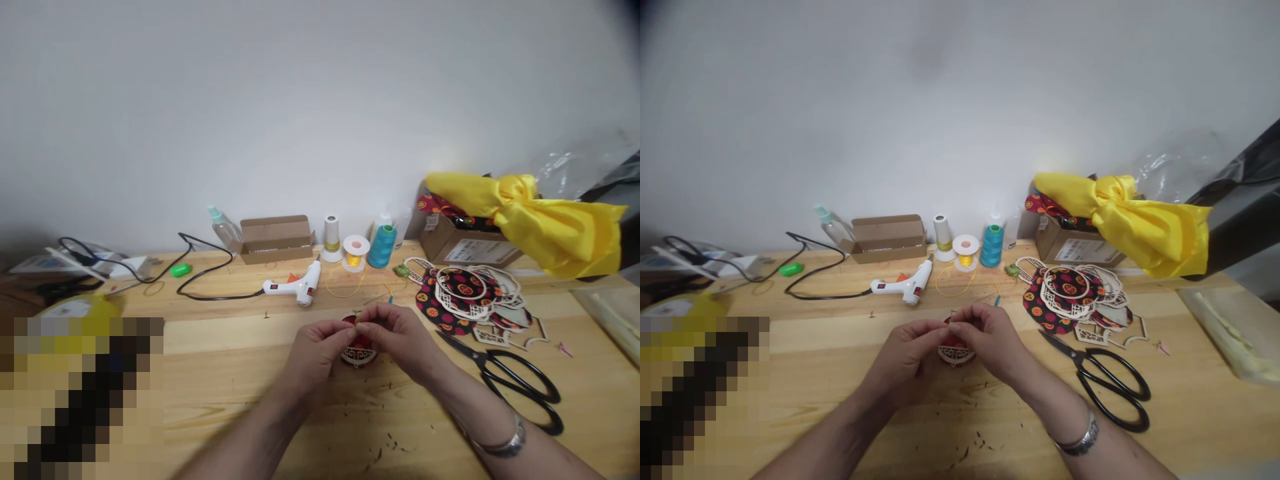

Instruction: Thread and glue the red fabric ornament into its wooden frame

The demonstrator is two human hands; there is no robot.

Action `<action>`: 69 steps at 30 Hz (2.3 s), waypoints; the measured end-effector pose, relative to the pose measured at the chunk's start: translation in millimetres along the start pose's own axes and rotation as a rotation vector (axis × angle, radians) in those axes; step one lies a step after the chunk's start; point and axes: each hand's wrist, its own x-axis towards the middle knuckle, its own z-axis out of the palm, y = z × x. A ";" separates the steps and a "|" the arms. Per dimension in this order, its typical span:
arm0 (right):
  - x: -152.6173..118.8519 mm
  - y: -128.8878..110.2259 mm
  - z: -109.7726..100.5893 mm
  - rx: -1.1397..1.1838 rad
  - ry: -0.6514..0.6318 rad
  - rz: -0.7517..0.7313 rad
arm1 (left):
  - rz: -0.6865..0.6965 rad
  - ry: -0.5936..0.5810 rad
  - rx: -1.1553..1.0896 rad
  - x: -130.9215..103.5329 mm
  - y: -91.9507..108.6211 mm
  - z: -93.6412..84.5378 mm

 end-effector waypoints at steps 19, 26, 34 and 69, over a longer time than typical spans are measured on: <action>1.2 6.6 -7.5 -0.585 0.167 -0.363 | 0.219 0.097 0.296 -1.4 4.0 -3.8; 1.9 2.5 -4.3 -0.219 0.106 -0.167 | 0.469 0.023 0.653 -1.0 -5.9 -4.7; -2.2 2.5 0.8 0.193 -0.040 0.009 | 0.442 -0.044 0.635 -2.6 -5.5 -1.6; -2.2 -0.6 -1.3 -0.104 -0.030 -0.106 | 0.167 -0.027 0.275 -3.8 4.8 2.6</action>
